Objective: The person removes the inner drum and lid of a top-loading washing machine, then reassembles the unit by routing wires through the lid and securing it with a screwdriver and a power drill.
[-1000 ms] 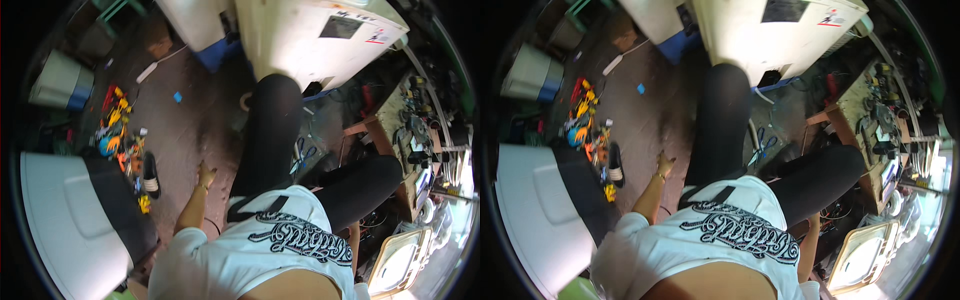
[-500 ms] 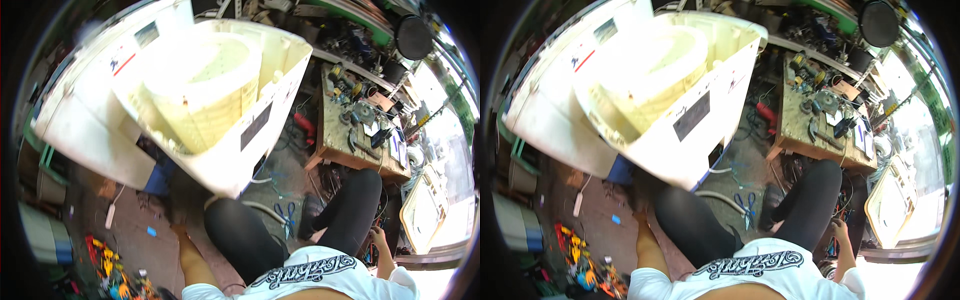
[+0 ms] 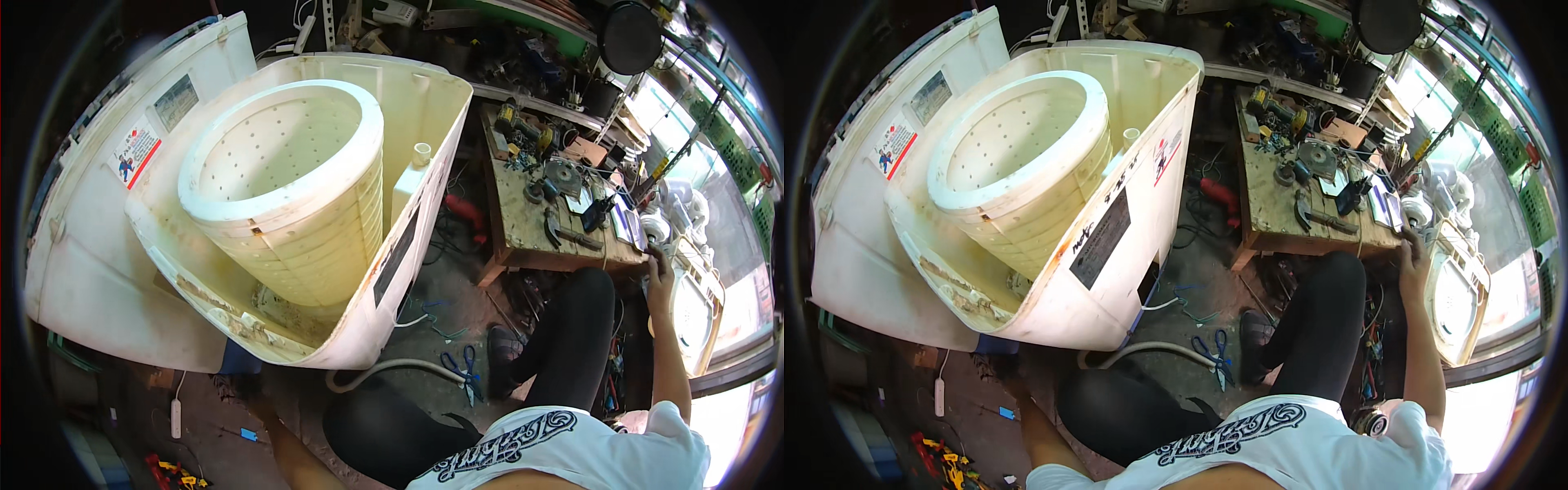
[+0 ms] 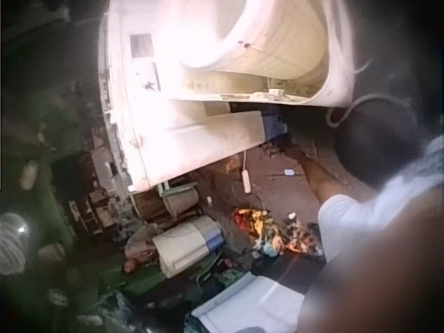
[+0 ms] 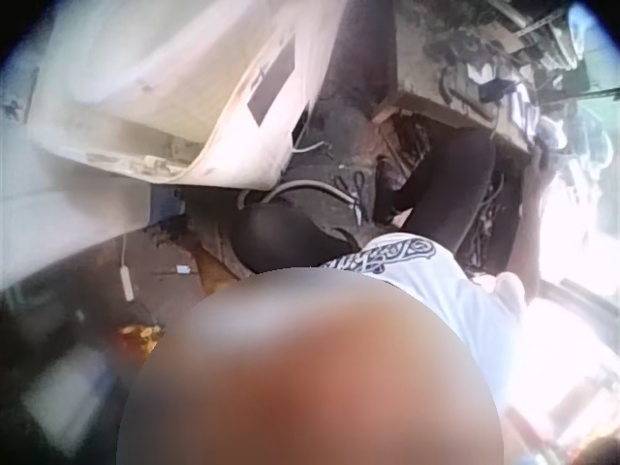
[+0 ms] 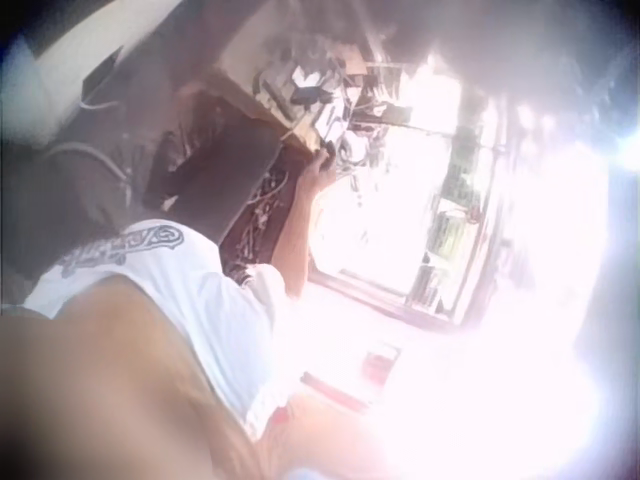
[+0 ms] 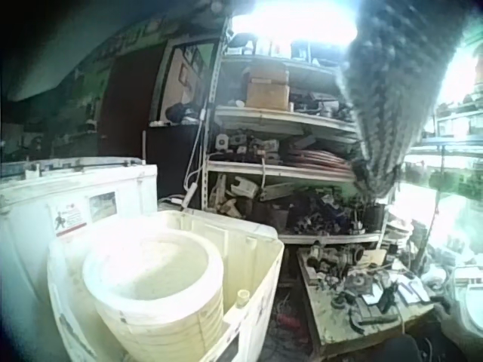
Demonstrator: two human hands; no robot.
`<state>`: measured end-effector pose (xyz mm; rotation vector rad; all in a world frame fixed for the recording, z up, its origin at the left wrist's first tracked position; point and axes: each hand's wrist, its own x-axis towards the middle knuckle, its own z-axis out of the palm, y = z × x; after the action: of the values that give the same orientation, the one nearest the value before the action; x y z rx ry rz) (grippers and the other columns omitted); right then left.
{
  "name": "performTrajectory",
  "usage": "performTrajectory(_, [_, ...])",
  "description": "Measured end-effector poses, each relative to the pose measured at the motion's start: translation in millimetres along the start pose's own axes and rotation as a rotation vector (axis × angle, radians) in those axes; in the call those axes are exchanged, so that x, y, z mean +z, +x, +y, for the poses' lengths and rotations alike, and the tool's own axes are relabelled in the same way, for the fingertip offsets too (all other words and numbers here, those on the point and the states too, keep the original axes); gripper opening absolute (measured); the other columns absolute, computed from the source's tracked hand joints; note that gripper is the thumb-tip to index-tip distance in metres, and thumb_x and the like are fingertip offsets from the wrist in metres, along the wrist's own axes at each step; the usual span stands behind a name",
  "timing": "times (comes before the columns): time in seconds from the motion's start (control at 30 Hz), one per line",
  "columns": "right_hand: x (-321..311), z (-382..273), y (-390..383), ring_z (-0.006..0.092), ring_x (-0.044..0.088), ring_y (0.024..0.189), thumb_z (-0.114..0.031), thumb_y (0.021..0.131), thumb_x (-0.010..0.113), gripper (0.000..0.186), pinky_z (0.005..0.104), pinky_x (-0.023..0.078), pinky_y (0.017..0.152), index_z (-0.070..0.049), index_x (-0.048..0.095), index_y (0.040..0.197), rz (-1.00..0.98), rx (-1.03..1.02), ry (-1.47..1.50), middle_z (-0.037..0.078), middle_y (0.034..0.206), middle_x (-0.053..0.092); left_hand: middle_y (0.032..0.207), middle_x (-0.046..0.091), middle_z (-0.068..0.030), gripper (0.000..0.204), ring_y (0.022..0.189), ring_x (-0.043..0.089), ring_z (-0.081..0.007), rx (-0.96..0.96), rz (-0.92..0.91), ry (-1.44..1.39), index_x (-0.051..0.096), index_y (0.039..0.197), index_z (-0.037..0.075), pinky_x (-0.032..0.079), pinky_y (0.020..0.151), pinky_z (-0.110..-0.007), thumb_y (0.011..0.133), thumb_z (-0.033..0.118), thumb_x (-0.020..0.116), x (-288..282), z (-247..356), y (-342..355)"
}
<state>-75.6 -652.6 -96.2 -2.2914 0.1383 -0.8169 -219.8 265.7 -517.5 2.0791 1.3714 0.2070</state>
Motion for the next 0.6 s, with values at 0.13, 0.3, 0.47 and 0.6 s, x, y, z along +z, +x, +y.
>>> performTrajectory(0.13, [87, -116, -20, 0.0148, 0.06, 0.098, -0.005, 0.096, 0.051, 0.022, 0.0276, 0.047, 0.088, 0.0, 0.064, 0.113, -0.276, -0.085, 0.17, 0.008, 0.11, 0.065, 0.125, 0.056, -0.0289, 0.055, 0.12, 0.051, -0.0443, 0.289, -0.055, -0.121, 0.054, 0.127, -0.008, 0.039, 0.103, -0.045, 0.099, 0.039, 0.052, -49, -4, -34])
performTrajectory(0.3, [195, -146, -139, 0.0149, 0.062, 0.102, -0.015, 0.099, 0.051, 0.028, 0.0265, 0.05, 0.082, 0.0, 0.063, 0.12, -0.997, 0.134, 0.566, 0.009, 0.118, 0.062, 0.125, 0.058, -0.0264, 0.05, 0.118, 0.053, -0.0376, 0.57, -0.424, 0.247, 0.054, 0.127, -0.008, 0.039, 0.103, -0.042, 0.1, 0.034, 0.051, -119, 138, -166])
performTrajectory(0.47, [305, -192, -269, 0.0274, 0.036, 0.139, -0.059, 0.097, 0.044, 0.075, 0.0472, 0.039, 0.107, -0.011, 0.029, 0.152, -1.643, 0.643, 0.697, 0.012, 0.155, 0.032, 0.104, 0.061, -0.0141, 0.031, 0.107, 0.055, -0.0195, 0.529, -0.85, -0.015, 0.058, 0.116, -0.004, 0.041, 0.097, -0.03, 0.096, 0.02, 0.056, -220, 242, -240])
performTrajectory(0.6, [306, -246, -304, 0.0277, 0.051, 0.127, -0.067, 0.095, 0.04, 0.079, 0.0395, 0.046, 0.101, -0.003, 0.045, 0.141, -1.538, 0.999, 1.072, 0.016, 0.14, 0.051, 0.1, 0.054, -0.0103, 0.021, 0.102, 0.053, -0.0178, 0.752, -1.17, 0.007, 0.058, 0.107, -0.002, 0.04, 0.094, -0.028, 0.091, 0.012, 0.058, -214, 341, -325])
